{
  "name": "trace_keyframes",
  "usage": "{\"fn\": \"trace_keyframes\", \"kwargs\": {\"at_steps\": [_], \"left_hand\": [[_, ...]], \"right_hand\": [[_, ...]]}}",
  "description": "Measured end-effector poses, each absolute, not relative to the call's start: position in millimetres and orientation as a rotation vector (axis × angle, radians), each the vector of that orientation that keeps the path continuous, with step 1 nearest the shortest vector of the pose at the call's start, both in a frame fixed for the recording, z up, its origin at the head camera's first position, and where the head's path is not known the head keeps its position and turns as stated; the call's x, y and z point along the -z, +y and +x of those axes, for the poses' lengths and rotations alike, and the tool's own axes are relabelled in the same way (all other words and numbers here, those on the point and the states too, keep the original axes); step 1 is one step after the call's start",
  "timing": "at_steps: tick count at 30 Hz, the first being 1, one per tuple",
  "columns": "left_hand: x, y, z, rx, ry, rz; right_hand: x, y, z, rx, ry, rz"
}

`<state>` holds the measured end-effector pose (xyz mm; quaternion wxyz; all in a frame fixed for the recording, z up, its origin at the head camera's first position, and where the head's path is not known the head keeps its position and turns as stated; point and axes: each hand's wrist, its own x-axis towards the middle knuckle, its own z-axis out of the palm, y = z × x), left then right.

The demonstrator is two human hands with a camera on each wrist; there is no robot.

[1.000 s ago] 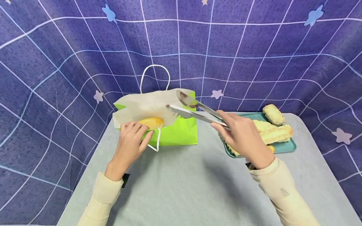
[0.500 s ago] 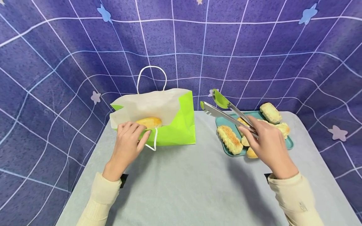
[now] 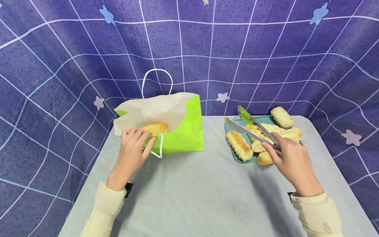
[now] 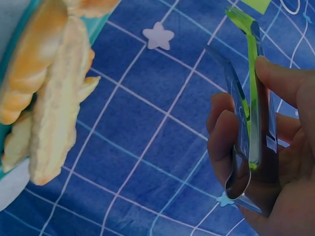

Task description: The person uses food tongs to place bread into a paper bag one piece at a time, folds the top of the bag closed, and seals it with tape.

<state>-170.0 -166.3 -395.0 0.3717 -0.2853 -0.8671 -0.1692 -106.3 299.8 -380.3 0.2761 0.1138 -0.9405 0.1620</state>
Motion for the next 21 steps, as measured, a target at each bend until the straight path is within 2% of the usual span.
{"fn": "trace_keyframes", "kwargs": {"at_steps": [21], "left_hand": [[394.8, -166.8, -170.3, 0.431, -2.242, -0.721]], "right_hand": [[407.2, 316.6, -101.9, -0.350, -2.700, 0.289]]}}
